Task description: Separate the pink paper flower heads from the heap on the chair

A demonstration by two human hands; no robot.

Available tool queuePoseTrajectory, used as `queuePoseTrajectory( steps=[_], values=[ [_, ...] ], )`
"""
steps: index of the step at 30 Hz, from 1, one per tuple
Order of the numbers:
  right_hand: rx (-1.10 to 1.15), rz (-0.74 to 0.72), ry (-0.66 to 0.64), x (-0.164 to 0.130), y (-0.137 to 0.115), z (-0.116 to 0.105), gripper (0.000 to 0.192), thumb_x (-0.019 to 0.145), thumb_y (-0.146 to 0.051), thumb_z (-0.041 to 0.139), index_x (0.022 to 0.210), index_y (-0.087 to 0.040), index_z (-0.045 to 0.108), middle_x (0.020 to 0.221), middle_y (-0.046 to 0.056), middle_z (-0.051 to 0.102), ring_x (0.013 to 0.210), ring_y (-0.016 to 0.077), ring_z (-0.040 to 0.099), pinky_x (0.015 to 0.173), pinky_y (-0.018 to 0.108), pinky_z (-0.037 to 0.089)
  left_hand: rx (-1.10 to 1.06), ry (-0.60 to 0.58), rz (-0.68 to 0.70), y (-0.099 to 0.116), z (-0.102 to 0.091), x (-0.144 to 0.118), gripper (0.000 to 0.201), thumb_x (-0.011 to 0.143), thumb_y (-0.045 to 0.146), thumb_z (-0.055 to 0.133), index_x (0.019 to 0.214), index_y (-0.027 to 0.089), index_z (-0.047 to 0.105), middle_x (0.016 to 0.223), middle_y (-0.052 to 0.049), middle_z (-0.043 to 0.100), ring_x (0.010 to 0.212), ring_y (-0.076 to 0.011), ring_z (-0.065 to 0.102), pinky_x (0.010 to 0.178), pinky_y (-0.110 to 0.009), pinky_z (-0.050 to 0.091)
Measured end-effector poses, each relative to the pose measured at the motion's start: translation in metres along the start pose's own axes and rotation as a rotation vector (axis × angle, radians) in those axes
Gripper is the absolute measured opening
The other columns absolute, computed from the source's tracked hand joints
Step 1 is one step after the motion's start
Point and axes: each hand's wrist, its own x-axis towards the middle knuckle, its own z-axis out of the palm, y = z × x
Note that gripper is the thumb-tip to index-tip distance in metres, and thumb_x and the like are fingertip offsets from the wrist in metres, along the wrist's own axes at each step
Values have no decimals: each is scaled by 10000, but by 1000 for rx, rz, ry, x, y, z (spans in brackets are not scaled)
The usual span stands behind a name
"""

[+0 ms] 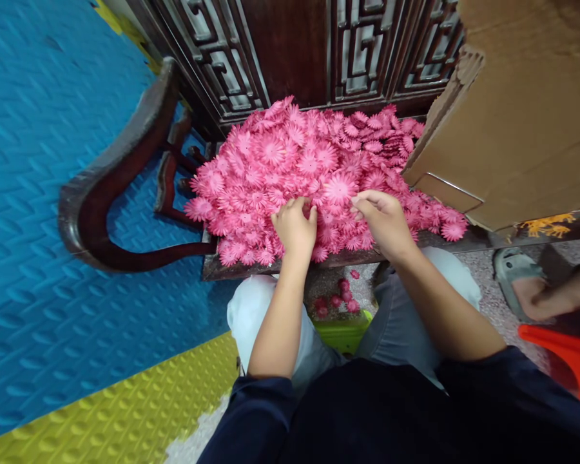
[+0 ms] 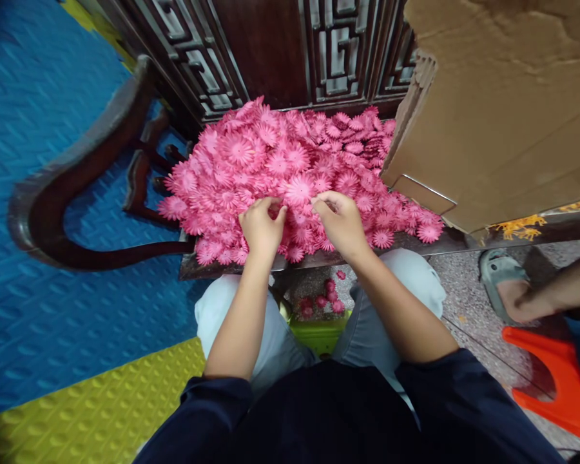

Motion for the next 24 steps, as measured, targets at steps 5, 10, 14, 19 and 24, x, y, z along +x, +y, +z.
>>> queuePoseTrajectory(
  steps=[5,10,14,19,24],
  values=[
    [-9,10,-4,0,-1,-1,122,728,-249,529,624,-186,541,613,-24,510,587,108,467,604,264,367,-206,10,-77,-2,0,1,134,685,224,660,785,208,574,714,4,609,664,-140,546,668,-272,382],
    [-39,7,-7,0,0,0,131,739,-254,513,627,-187,525,606,-24,493,580,109,455,585,258,355,-293,21,-61,0,-2,0,131,709,296,651,767,208,573,684,15,579,639,-119,522,647,-248,387],
    [-30,-8,-15,0,1,1,133,734,-268,524,632,-183,538,620,-20,509,586,107,466,590,254,363,-345,103,40,11,-11,-4,164,804,354,540,763,199,580,699,4,573,682,-122,526,704,-263,389],
    [-38,-7,-47,-1,1,1,147,731,-295,534,645,-178,559,617,-17,526,586,106,457,577,247,356,-296,139,222,24,-27,-11,167,801,353,550,735,209,605,623,11,539,673,-138,514,745,-295,371],
    [-44,-14,-87,-2,2,4,164,723,-315,559,653,-167,579,603,-19,530,556,101,450,560,250,345,-296,111,247,24,-32,-13,163,807,347,541,823,211,630,642,7,549,687,-138,525,743,-293,380]
  ],
)
